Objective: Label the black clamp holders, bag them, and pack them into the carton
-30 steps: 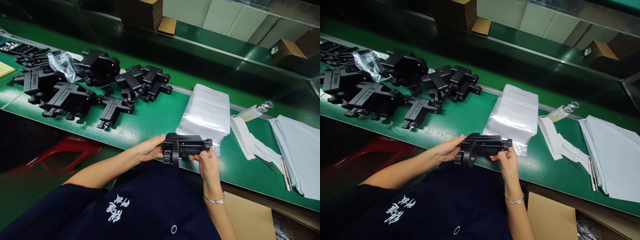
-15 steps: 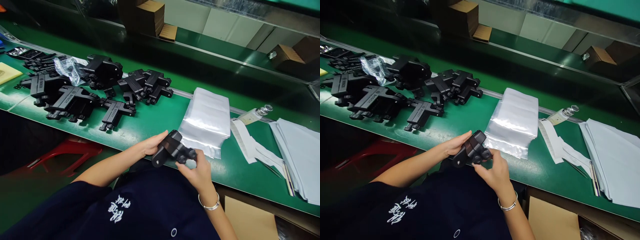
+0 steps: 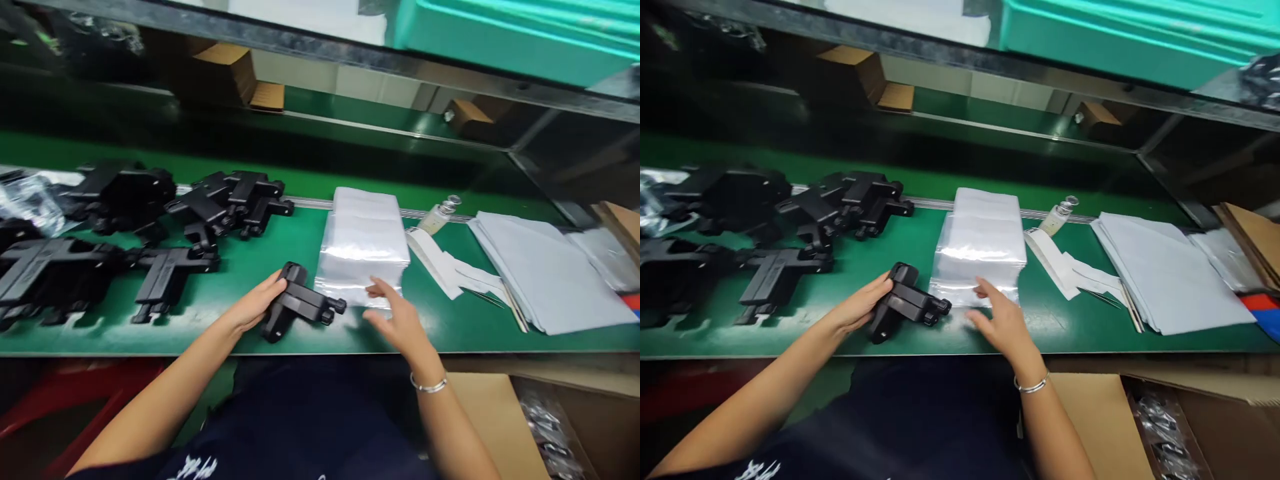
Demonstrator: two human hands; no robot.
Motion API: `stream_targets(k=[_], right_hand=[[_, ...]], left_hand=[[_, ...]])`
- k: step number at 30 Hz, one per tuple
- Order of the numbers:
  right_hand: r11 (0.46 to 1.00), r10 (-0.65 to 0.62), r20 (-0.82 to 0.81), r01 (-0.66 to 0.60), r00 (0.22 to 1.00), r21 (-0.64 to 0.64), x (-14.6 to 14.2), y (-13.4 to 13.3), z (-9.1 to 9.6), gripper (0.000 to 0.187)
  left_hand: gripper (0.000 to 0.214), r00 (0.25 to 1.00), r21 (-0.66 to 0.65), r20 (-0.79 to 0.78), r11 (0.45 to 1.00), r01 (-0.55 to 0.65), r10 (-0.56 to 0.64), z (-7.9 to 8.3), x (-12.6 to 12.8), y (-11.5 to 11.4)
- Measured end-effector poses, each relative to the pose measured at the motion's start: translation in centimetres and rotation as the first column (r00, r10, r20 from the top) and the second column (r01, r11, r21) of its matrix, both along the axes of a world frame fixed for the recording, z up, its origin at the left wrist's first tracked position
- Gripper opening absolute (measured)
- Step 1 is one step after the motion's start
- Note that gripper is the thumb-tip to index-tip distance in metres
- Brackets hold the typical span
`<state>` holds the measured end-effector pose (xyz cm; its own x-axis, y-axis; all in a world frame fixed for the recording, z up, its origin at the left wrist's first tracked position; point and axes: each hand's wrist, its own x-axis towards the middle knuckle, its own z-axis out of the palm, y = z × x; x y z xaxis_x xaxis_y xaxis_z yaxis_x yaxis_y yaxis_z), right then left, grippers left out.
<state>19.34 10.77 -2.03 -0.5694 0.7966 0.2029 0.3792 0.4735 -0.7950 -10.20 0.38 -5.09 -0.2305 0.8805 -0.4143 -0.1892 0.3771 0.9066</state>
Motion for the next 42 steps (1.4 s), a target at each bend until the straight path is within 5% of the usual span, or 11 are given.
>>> stream_targets(k=[5, 8, 12, 16, 18, 20, 24, 31, 34, 38, 42], right_hand=[[0.792, -0.609, 0.051, 0.604, 0.791, 0.084, 10.1, 9.2, -1.1, 0.049], [0.764, -0.645, 0.101, 0.641, 0.757, 0.074, 12.6, 12.8, -1.3, 0.044], [0.788, -0.612, 0.123, 0.615, 0.781, 0.01, 10.9, 15.8, -1.9, 0.04], [0.802, -0.58, 0.115, 0.59, 0.806, -0.093, 8.9, 17.1, -1.8, 0.027], [0.81, -0.558, 0.087, 0.564, 0.825, -0.16, 8.9, 16.4, -1.5, 0.02], [0.814, -0.538, 0.041, 0.531, 0.842, -0.233, 9.5, 14.6, -1.4, 0.021], [0.819, -0.508, -0.055, 0.462, 0.86, -0.34, 10.8, 9.1, -1.8, 0.033], [0.78, -0.585, -0.034, 0.551, 0.81, -0.296, 12.9, 4.8, -3.9, 0.044], [0.743, -0.657, -0.003, 0.646, 0.754, -0.173, 13.5, 6.0, -3.8, 0.05], [0.737, -0.621, -0.04, 0.601, 0.783, 0.31, 10.4, 6.2, -2.5, 0.059], [0.968, -0.083, 0.063, 0.065, 0.995, 0.243, 1.3, 2.4, -2.3, 0.039]], left_hand=[[0.078, 0.839, -0.037, -0.543, 0.999, 0.025, -0.041, 0.2, -2.4, 0.1], [0.071, 0.735, -0.113, -0.673, 0.994, 0.001, -0.077, 0.2, -2.4, 0.2], [0.066, 0.574, -0.183, -0.806, 0.983, -0.008, -0.146, 0.8, -2.2, 0.2], [0.064, 0.343, -0.022, -0.939, 0.999, -0.024, -0.012, 2.6, -1.8, -0.4], [0.057, 0.367, 0.105, -0.923, 0.994, -0.039, 0.112, 3.8, -0.6, -0.7], [0.048, 0.504, 0.171, -0.85, 0.985, -0.007, 0.151, 4.8, 1.7, -0.2], [0.046, 0.783, 0.137, -0.593, 0.935, 0.328, -0.188, 5.1, 8.4, 3.4], [0.046, 0.672, 0.16, -0.482, 0.697, 0.699, -0.562, 5.0, 16.4, 7.1], [0.038, 0.632, 0.159, -0.566, 0.681, 0.714, -0.53, 5.7, 14.7, 6.2], [0.036, 0.734, 0.188, -0.651, 0.895, 0.404, -0.195, 6.0, 7.5, 4.3], [0.041, 0.71, 0.175, -0.685, 0.983, -0.056, 0.163, 4.4, -0.2, 1.3]])
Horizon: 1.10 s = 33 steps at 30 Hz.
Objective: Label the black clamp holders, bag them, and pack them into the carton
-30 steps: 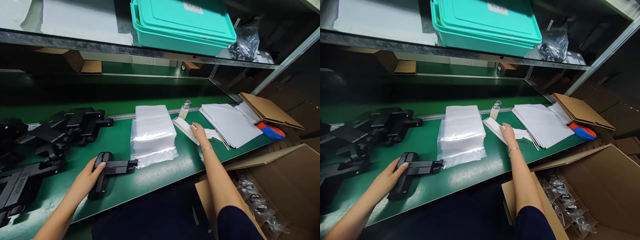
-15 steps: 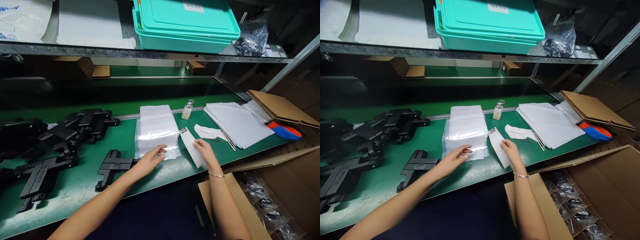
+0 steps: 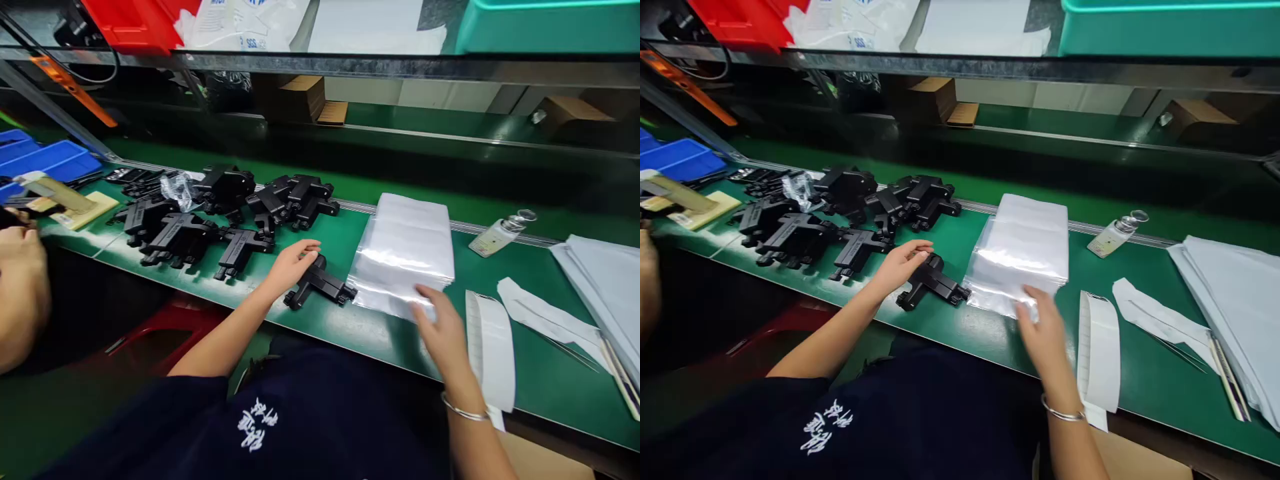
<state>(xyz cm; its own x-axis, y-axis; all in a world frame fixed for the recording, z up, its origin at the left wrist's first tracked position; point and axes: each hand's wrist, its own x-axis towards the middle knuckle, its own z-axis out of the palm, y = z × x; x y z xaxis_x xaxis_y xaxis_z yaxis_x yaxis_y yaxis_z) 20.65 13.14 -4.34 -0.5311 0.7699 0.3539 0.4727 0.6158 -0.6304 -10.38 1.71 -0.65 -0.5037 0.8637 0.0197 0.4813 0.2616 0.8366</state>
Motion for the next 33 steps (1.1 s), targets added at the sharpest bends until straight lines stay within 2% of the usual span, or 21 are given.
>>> stream_targets(k=[2, 3, 5, 7, 9, 11, 13, 15, 17, 18, 19, 20, 21, 22, 23, 24, 25, 26, 27, 31, 33], right_hand=[[0.956, 0.291, 0.098, -0.293, 0.952, 0.008, -5.9, -2.2, -0.7, 0.043], [0.932, 0.349, 0.153, -0.359, 0.925, 0.045, -8.7, -3.1, -1.3, 0.048], [0.923, 0.337, 0.277, -0.374, 0.9, 0.092, -13.1, -4.2, -2.4, 0.058], [0.924, 0.297, 0.33, -0.357, 0.896, 0.139, -15.4, -4.6, -3.3, 0.053], [0.911, 0.297, 0.294, -0.362, 0.909, 0.199, -15.5, -4.7, -3.5, 0.043], [0.886, 0.327, 0.219, -0.379, 0.919, 0.268, -14.1, -4.9, -3.0, 0.037], [0.865, 0.355, 0.173, -0.393, 0.919, 0.311, -11.9, -5.1, -1.8, 0.037], [0.872, 0.369, 0.145, -0.396, 0.918, 0.288, -9.6, -5.1, -0.3, 0.043], [0.932, 0.312, 0.078, -0.321, 0.947, 0.165, -7.4, -4.8, 0.9, 0.054], [0.968, 0.245, 0.036, -0.247, 0.969, 0.051, -6.5, -4.6, 1.2, 0.057], [0.981, 0.164, -0.008, -0.163, 0.987, -0.1, -5.7, -4.3, 1.3, 0.057], [0.958, 0.083, -0.049, -0.093, 0.995, -0.273, -5.0, -4.1, 1.3, 0.057], [0.896, 0.016, -0.09, -0.054, 0.996, -0.441, -4.4, -3.8, 1.1, 0.056], [0.811, -0.032, -0.135, -0.053, 0.99, -0.582, -4.0, -3.7, 0.9, 0.055], [0.728, -0.066, -0.186, -0.08, 0.98, -0.681, -3.6, -3.6, 0.6, 0.053], [0.666, -0.092, -0.238, -0.118, 0.967, -0.736, -3.4, -3.5, 0.3, 0.05], [0.638, -0.113, -0.286, -0.151, 0.952, -0.755, -3.1, -3.5, 0.1, 0.045], [0.642, -0.123, -0.324, -0.174, 0.938, -0.747, -2.9, -3.6, 0.0, 0.041], [0.672, -0.121, -0.352, -0.184, 0.928, -0.717, -2.7, -3.6, 0.0, 0.037], [0.873, -0.042, -0.323, -0.123, 0.945, -0.473, -1.6, -3.9, -0.1, 0.023], [0.929, -0.029, -0.299, -0.084, 0.954, -0.36, -1.3, -3.9, -0.3, 0.022]], left_hand=[[0.044, 0.995, -0.064, -0.018, 0.993, -0.098, 0.097, -1.3, -2.2, -1.2], [0.045, 0.994, -0.099, -0.011, 0.99, -0.105, 0.104, -2.0, -2.9, -1.6], [0.048, 0.996, -0.145, 0.036, 0.986, -0.081, 0.087, -3.3, -3.5, -2.2], [0.052, 0.991, -0.147, 0.118, 0.988, -0.052, 0.069, -4.3, -3.5, -2.6], [0.058, 0.974, -0.141, 0.221, 0.99, -0.012, 0.043, -4.7, -3.0, -3.1], [0.062, 0.931, -0.125, 0.364, 0.99, 0.065, -0.015, -4.7, -2.2, -3.6], [0.062, 0.848, -0.068, 0.521, 0.986, 0.15, -0.093, -4.4, -1.1, -3.8], [0.061, 0.775, 0.035, 0.61, 0.983, 0.179, -0.163, -4.1, 0.0, -3.9], [0.061, 0.774, 0.136, 0.594, 0.975, 0.174, -0.221, -3.8, 1.0, -3.7], [0.061, 0.795, 0.18, 0.555, 0.968, 0.175, -0.247, -3.7, 1.4, -3.6], [0.063, 0.823, 0.215, 0.501, 0.96, 0.181, -0.267, -3.6, 1.7, -3.5], [0.066, 0.852, 0.235, 0.439, 0.952, 0.199, -0.286, -3.6, 2.0, -3.4], [0.069, 0.878, 0.242, 0.371, 0.945, 0.222, -0.301, -3.6, 2.3, -3.3], [0.073, 0.901, 0.238, 0.302, 0.94, 0.244, -0.31, -3.6, 2.5, -3.3], [0.076, 0.919, 0.229, 0.236, 0.937, 0.262, -0.314, -3.6, 2.8, -3.3], [0.078, 0.93, 0.218, 0.181, 0.936, 0.278, -0.318, -3.6, 3.0, -3.3], [0.08, 0.935, 0.208, 0.145, 0.934, 0.29, -0.323, -3.6, 3.3, -3.3], [0.079, 0.936, 0.203, 0.133, 0.933, 0.296, -0.326, -3.6, 3.5, -3.3], [0.078, 0.935, 0.203, 0.142, 0.934, 0.295, -0.326, -3.6, 3.7, -3.2], [0.071, 0.906, 0.213, 0.266, 0.937, 0.277, -0.328, -3.3, 4.4, -3.0], [0.071, 0.894, 0.211, 0.275, 0.929, 0.303, -0.354, -3.1, 4.3, -3.1]])
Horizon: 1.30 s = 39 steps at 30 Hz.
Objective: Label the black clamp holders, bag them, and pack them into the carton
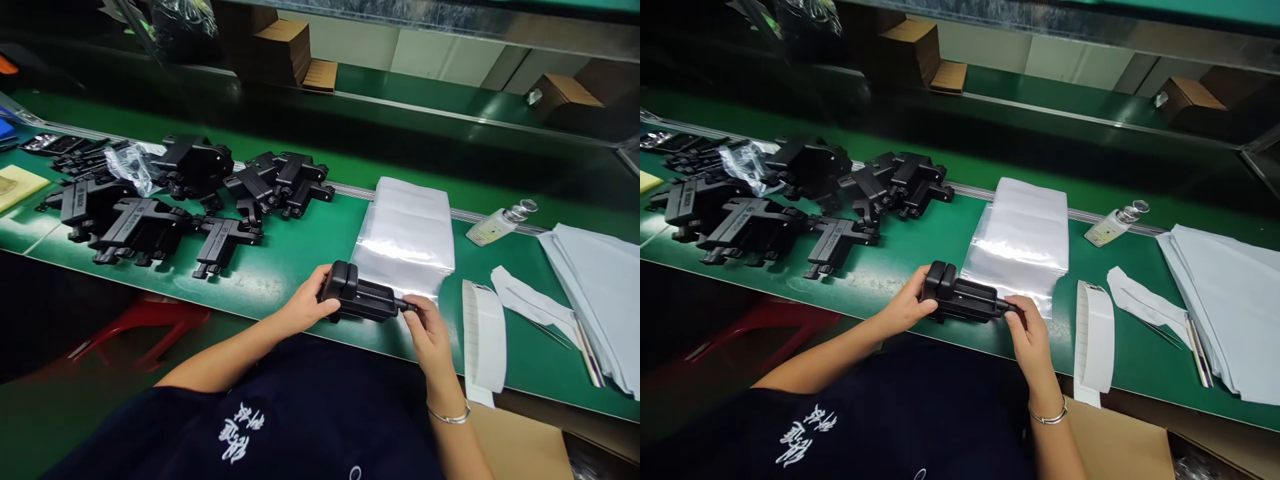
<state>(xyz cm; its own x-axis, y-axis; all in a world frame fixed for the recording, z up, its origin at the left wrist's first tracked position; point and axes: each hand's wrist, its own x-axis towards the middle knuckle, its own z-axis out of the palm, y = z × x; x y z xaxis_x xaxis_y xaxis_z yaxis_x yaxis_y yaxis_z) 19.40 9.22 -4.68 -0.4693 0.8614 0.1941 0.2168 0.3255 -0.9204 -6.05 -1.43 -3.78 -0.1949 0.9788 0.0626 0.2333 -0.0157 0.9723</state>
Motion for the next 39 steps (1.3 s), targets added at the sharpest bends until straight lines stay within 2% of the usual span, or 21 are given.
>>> stream_targets(k=[2, 4, 8, 11, 13, 16, 18, 20, 21, 23, 24, 26, 27, 28, 29, 31, 32, 34, 36, 38, 39], right_hand=[[0.998, -0.025, -0.044, 0.028, 0.999, 0.06, 0.2, 0.0, -0.4, 0.024], [0.996, -0.029, -0.113, 0.039, 0.993, 0.082, 0.4, 0.0, -0.7, 0.026], [0.991, -0.006, -0.183, 0.03, 0.983, 0.132, 0.7, 0.0, -0.8, 0.024], [0.986, -0.004, -0.159, 0.03, 0.987, 0.166, 1.0, 0.0, -0.8, 0.024], [0.982, -0.001, -0.127, 0.026, 0.992, 0.189, 1.2, 0.0, -0.7, 0.025], [0.962, 0.025, -0.063, -0.007, 0.998, 0.274, 1.2, -0.2, 0.0, 0.027], [0.924, 0.058, -0.005, -0.052, 0.998, 0.38, 1.1, -0.4, 0.8, 0.026], [0.877, 0.091, 0.042, -0.1, 0.995, 0.471, 0.7, -0.9, 1.7, 0.023], [0.87, 0.098, 0.05, -0.11, 0.994, 0.48, 0.4, -1.1, 2.1, 0.021], [0.913, 0.093, 0.023, -0.094, 0.995, 0.398, -0.2, -1.6, 2.7, 0.02], [0.951, 0.079, -0.015, -0.071, 0.997, 0.3, -0.5, -1.8, 2.9, 0.019], [0.999, 0.039, -0.12, -0.038, 0.992, 0.01, -1.1, -1.9, 3.1, 0.019], [0.986, 0.022, -0.168, -0.049, 0.985, -0.161, -1.4, -1.8, 3.2, 0.019], [0.942, 0.01, -0.206, -0.079, 0.978, -0.327, -1.6, -1.6, 3.3, 0.018], [0.874, 0.009, -0.233, -0.121, 0.973, -0.471, -1.8, -1.3, 3.3, 0.018], [0.73, 0.027, -0.259, -0.196, 0.965, -0.655, -2.1, -0.9, 3.3, 0.018], [0.681, 0.033, -0.267, -0.217, 0.963, -0.699, -2.2, -0.7, 3.2, 0.019], [0.653, 0.013, -0.286, -0.225, 0.958, -0.723, -2.4, -0.6, 2.9, 0.025], [0.708, -0.031, -0.309, -0.197, 0.951, -0.678, -2.4, -0.8, 2.4, 0.037], [0.816, -0.051, -0.308, -0.138, 0.95, -0.561, -2.5, -1.1, 1.9, 0.045], [0.864, -0.033, -0.286, -0.117, 0.958, -0.49, -2.5, -1.3, 1.7, 0.046]], left_hand=[[0.07, 0.998, 0.035, -0.045, 0.998, 0.046, -0.045, 0.2, -0.2, -0.2], [0.062, 0.987, 0.125, -0.111, 0.984, 0.129, -0.115, 0.2, -0.4, -0.3], [0.054, 0.952, 0.309, -0.226, 0.911, 0.272, -0.208, 0.0, -0.7, -0.2], [0.054, 0.944, 0.338, -0.258, 0.897, 0.286, -0.204, 0.0, -0.8, -0.2], [0.054, 0.946, 0.305, -0.238, 0.908, 0.287, -0.219, 0.1, -0.8, -0.3], [0.059, 0.971, 0.151, -0.135, 0.965, 0.215, -0.195, 0.4, -0.8, -0.7], [0.067, 0.994, 0.063, -0.019, 0.992, 0.109, -0.108, 0.5, -0.6, -0.8], [0.071, 0.994, 0.032, 0.111, 0.999, 0.014, -0.017, 0.3, -0.4, -0.8], [0.071, 0.986, 0.029, 0.164, 0.999, -0.013, 0.008, 0.2, -0.2, -0.8], [0.071, 0.979, 0.031, 0.204, 0.999, -0.037, 0.03, 0.0, -0.1, -0.9], [0.071, 0.983, 0.038, 0.183, 0.998, -0.042, 0.034, -0.1, -0.1, -1.0], [0.07, 0.997, 0.088, 0.06, 0.995, -0.054, 0.049, -0.2, -0.4, -1.3], [0.068, 0.999, 0.132, -0.023, 0.99, -0.044, 0.047, -0.2, -0.6, -1.5], [0.065, 0.994, 0.179, -0.107, 0.984, -0.008, 0.027, -0.1, -0.9, -1.6], [0.061, 0.984, 0.224, -0.18, 0.973, 0.048, -0.006, -0.1, -1.1, -1.7], [0.055, 0.957, 0.275, -0.277, 0.947, 0.167, -0.089, 0.1, -1.5, -1.8], [0.053, 0.949, 0.28, -0.295, 0.939, 0.199, -0.113, 0.1, -1.5, -1.8], [0.054, 0.959, 0.256, -0.276, 0.958, 0.131, -0.057, -0.1, -1.3, -1.8], [0.057, 0.981, 0.206, -0.175, 0.978, -0.045, 0.082, -0.4, -0.9, -1.8], [0.059, 0.981, 0.127, -0.015, 0.974, -0.19, 0.193, -0.8, -0.4, -1.6], [0.06, 0.974, 0.09, 0.066, 0.971, -0.221, 0.215, -0.9, -0.1, -1.4]])
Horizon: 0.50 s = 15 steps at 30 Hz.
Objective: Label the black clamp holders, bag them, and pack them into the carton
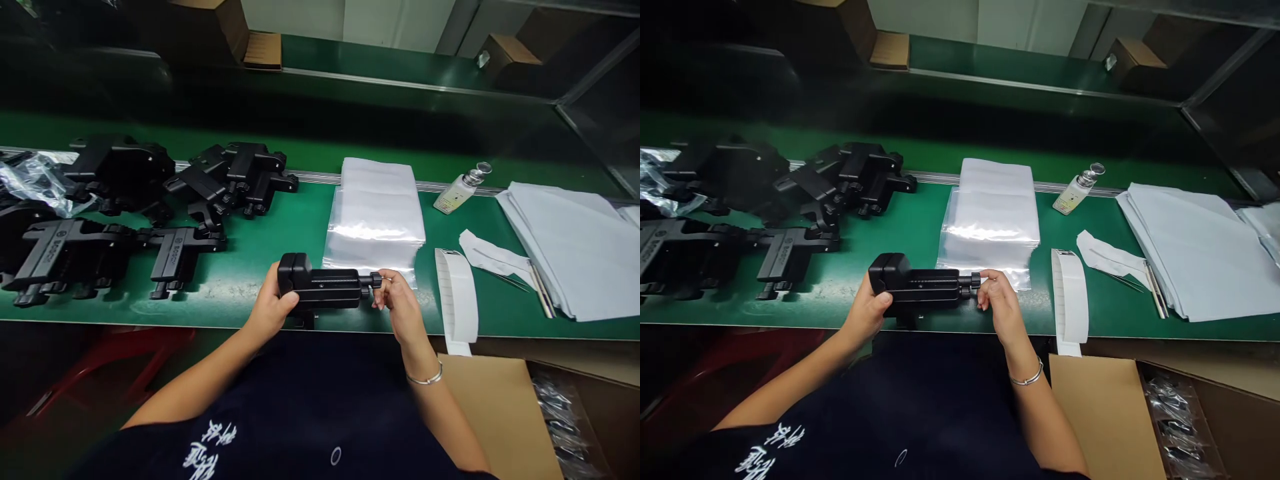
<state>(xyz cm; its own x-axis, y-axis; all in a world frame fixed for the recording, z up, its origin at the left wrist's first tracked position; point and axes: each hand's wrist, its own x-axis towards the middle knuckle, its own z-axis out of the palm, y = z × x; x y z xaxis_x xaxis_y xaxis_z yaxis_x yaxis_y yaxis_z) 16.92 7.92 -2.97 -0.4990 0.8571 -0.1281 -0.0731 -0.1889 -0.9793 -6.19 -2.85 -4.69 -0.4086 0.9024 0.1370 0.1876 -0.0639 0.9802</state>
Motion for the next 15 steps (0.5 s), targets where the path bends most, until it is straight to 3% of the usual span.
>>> stream_targets(k=[3, 6, 15], right_hand=[[0.983, 0.026, 0.12, -0.048, 0.992, 0.177, -0.1, -0.4, -0.1, 0.04], [0.973, 0.012, 0.158, -0.048, 0.987, 0.224, -0.1, -0.6, 0.1, 0.037], [0.936, -0.111, 0.199, 0.035, 0.974, 0.349, 0.9, -0.3, -0.4, 0.03]], left_hand=[[0.064, 0.983, -0.042, 0.182, 0.999, 0.022, -0.014, -0.2, 0.5, 0.4], [0.067, 0.965, -0.065, 0.261, 0.996, 0.054, -0.035, 0.0, 0.8, 0.6], [0.067, 0.972, -0.022, 0.189, 0.989, 0.149, -0.142, 1.1, 0.7, 0.7]])
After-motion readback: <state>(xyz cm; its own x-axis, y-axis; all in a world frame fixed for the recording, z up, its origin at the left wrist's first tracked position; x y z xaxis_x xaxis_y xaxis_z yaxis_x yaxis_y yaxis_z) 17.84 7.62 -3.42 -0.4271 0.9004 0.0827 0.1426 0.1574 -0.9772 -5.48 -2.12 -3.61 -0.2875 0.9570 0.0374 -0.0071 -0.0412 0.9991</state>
